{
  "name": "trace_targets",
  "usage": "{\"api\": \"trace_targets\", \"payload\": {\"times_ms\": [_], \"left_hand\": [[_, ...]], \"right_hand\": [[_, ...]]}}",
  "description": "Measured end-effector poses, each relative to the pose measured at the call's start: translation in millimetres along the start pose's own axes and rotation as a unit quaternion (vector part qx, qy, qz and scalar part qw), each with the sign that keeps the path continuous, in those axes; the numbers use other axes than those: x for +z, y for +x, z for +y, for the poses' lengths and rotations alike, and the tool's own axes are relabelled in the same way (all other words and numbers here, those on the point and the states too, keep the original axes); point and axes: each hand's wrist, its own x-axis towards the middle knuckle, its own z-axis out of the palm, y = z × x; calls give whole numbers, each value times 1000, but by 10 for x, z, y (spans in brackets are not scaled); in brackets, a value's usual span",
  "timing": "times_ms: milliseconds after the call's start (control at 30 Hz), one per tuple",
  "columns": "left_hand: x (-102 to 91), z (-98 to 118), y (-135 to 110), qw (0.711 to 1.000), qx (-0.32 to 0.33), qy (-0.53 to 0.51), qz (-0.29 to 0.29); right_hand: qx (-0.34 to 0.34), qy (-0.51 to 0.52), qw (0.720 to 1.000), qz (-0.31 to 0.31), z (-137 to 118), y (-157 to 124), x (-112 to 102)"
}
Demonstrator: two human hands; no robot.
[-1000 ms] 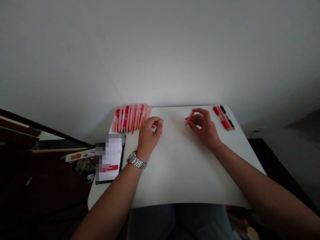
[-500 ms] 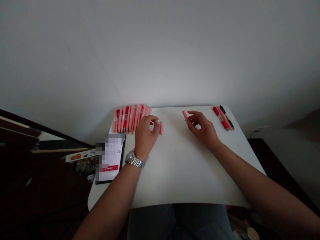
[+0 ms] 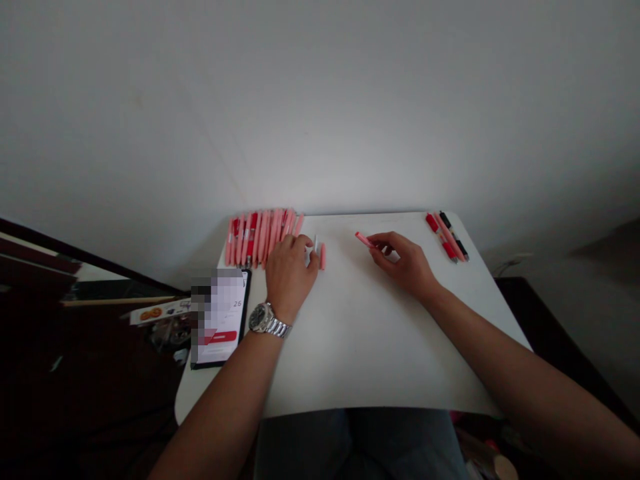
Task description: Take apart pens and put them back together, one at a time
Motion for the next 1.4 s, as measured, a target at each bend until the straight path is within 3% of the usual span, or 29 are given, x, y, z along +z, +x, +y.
{"api": "trace_targets", "payload": {"times_ms": [367, 1033, 1400], "left_hand": [[-28, 17, -27, 999, 13, 39, -20], [-56, 32, -29, 992, -55, 77, -78], [-40, 18, -19, 994, -56, 75, -64]], "right_hand": [[11, 2, 1000, -10, -19, -6, 3], [8, 2, 1000, -15, -27, -13, 8], [4, -4, 1000, -14, -33, -12, 2]]}}
